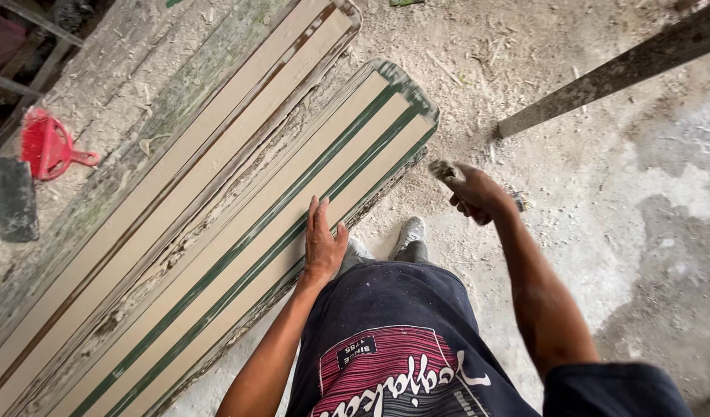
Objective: The person handles a bundle of white fiber strands, then works on long plaster mold panels on a workbench. They use a small hand scraper to remove dried residue from the mold grooves and edges, reposition and flip the heavy panels, and continue scraping along the strips, working on several panels in turn.
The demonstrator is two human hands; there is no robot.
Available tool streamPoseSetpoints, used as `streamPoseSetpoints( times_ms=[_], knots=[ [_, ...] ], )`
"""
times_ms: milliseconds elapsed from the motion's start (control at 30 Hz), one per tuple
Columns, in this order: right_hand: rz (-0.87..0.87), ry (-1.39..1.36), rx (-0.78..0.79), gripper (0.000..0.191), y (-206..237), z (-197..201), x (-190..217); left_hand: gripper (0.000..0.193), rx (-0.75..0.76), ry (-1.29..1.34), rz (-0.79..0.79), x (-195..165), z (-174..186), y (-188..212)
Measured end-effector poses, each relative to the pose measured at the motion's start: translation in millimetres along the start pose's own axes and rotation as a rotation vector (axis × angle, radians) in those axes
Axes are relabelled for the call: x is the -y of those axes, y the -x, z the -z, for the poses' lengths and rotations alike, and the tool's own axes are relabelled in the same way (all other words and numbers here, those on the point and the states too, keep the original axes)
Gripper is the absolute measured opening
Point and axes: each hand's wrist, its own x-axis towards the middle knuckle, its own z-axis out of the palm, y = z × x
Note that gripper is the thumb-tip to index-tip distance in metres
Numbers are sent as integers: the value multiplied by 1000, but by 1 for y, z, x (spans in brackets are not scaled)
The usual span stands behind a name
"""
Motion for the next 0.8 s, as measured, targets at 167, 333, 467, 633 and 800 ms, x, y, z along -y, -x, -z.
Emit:
streamPoseSetpoints(
  times_ms=[167,333,467,633,800],
  knots=[
    [52,-376,-333,51,23,-54,11,67,-35,61,-31,19,-7,-9],
    [33,-316,-347,56,14,-115,49,67,-16,62,-118,24,-21,-20],
    [106,-121,-435,61,-10,-98,67,67,-3,78,-143,12,-31,-34],
    [65,-354,-426,55,-31,-43,55,67,-39,84,-106,4,-41,-67],
    [206,38,-394,56,-51,-12,49,66,-172,-14,-19,-3,-65,-110]
  ],
)
